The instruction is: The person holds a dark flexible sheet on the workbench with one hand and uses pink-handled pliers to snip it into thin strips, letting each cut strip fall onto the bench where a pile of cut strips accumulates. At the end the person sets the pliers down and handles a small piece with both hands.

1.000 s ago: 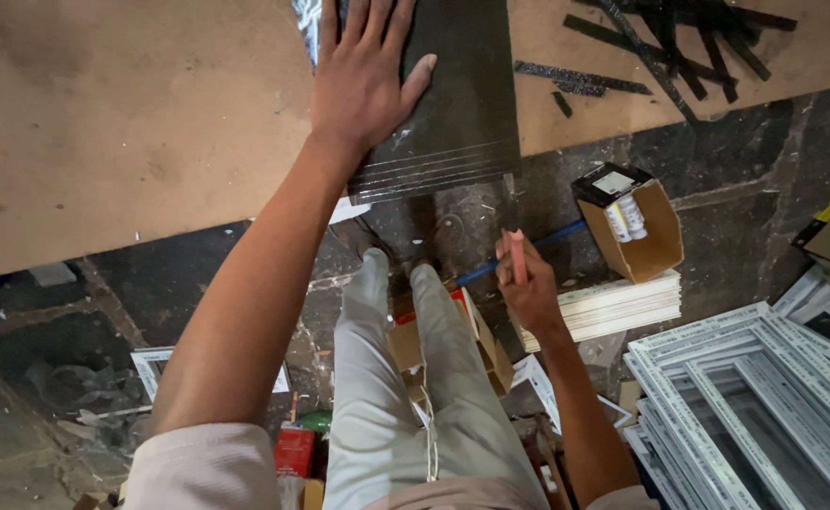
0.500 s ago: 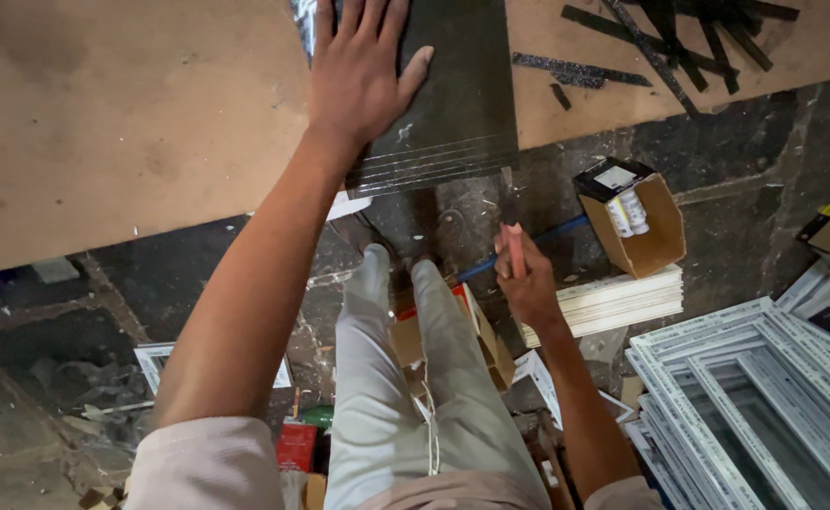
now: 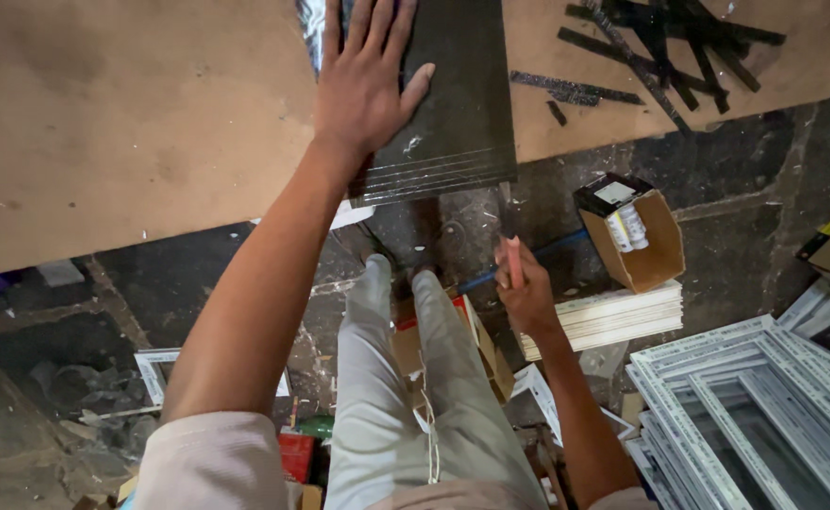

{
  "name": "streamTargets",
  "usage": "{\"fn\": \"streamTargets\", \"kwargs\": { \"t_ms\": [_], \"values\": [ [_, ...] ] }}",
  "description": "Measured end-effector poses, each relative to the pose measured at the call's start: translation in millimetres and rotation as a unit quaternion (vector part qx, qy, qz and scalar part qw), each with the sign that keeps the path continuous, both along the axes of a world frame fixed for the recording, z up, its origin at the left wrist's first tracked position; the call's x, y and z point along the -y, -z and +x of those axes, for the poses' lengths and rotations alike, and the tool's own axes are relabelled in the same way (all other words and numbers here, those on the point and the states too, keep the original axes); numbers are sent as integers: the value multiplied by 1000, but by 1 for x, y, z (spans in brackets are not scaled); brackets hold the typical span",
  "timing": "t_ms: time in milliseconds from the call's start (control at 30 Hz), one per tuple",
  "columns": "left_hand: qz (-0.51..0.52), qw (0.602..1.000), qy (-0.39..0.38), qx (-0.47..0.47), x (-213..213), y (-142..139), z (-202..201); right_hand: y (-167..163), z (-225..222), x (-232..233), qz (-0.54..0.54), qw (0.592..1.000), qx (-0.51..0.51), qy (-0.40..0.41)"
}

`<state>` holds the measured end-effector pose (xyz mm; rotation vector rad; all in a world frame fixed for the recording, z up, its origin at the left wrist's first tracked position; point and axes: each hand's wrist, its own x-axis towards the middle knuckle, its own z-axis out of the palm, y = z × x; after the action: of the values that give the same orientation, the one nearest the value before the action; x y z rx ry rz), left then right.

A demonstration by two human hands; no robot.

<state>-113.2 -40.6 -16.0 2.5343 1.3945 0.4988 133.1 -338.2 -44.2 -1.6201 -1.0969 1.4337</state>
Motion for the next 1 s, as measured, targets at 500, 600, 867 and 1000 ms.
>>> {"fn": "streamTargets", "kwargs": {
  "t_ms": [500,600,867,1000],
  "values": [
    [-28,1000,-9,9,3,-2,1,41,58,-21,-167,934,-308,74],
    [-21,1000,-13,18,3,1,1,31,47,-19,-138,933,-325,68],
    [-14,1000,-11,-3,3,4,3,47,28,48,-158,947,-266,89],
    [-37,999,-16,1,2,3,3,54,5,90,-221,940,-252,67]
  ]
}}
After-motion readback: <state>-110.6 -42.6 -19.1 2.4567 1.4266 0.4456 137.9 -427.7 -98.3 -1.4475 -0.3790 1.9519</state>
